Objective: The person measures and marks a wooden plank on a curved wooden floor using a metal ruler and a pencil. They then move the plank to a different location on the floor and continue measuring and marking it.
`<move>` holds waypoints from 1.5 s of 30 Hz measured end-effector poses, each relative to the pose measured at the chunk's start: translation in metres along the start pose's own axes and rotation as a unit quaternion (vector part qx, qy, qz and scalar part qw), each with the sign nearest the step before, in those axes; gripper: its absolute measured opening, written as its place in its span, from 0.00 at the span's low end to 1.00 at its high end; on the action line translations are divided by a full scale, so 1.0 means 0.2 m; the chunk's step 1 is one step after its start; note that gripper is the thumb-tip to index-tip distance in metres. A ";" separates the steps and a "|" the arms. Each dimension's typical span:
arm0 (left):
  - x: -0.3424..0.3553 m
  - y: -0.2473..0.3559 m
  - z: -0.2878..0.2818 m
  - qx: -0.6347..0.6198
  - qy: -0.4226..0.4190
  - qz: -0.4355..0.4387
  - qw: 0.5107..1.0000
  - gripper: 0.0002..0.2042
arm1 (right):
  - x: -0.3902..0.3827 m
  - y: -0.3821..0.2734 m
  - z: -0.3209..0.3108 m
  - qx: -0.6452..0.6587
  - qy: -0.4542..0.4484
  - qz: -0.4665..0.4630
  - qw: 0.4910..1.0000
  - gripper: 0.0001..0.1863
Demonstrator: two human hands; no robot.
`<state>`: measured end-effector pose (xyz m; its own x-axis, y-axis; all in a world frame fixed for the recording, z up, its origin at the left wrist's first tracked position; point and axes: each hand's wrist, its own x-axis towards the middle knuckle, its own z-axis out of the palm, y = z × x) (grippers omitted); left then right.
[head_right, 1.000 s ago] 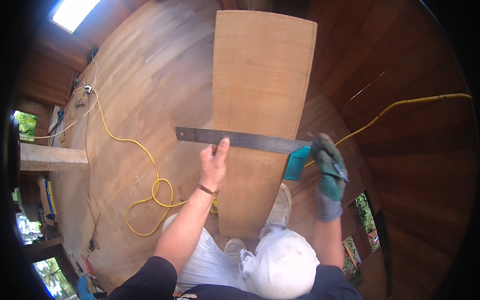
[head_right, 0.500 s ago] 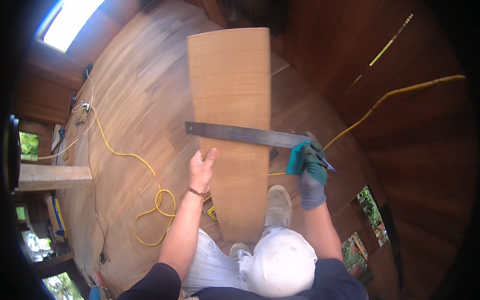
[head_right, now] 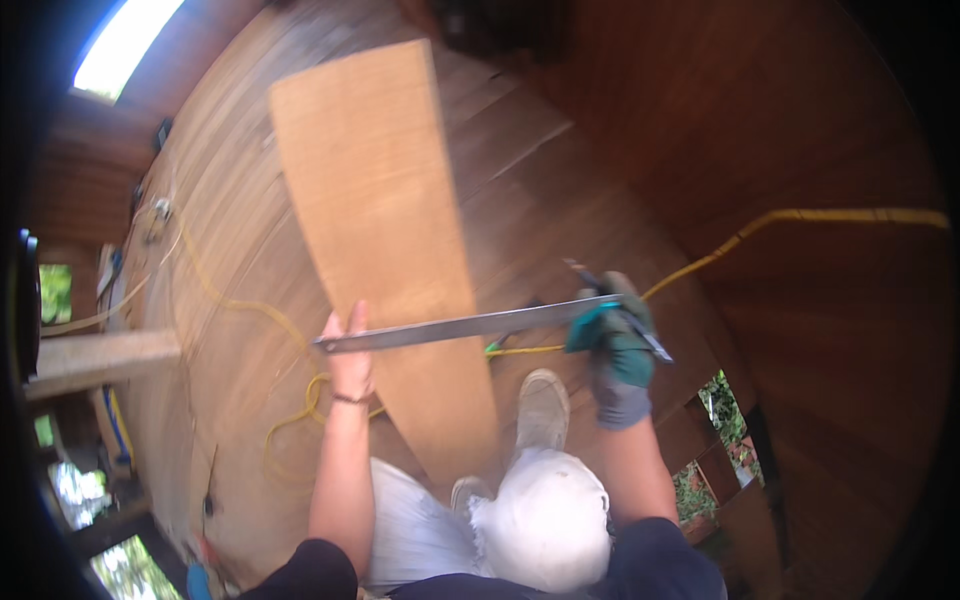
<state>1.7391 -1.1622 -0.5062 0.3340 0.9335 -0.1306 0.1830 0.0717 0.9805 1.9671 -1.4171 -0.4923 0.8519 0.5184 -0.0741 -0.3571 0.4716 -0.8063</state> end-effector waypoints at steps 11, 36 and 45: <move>0.15 0.99 -0.33 0.202 0.051 -0.054 0.977 0.25 | -0.14 -0.93 0.11 -0.075 0.267 0.220 0.935 0.15; -1.44 1.25 -2.30 0.161 0.111 -0.415 0.889 0.32 | -0.49 -0.83 1.09 -0.413 -0.023 0.487 0.769 0.14; -2.37 0.96 -2.89 0.195 0.216 -0.469 0.834 0.36 | -0.96 -0.36 1.69 -0.491 -0.215 0.427 0.728 0.10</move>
<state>1.0820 -1.3874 -0.1718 -0.4739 0.5761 -0.6660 0.4914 0.8006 0.3429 1.7003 -1.3091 -0.2224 0.2061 0.5984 -0.7743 -0.0603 -0.7820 -0.6204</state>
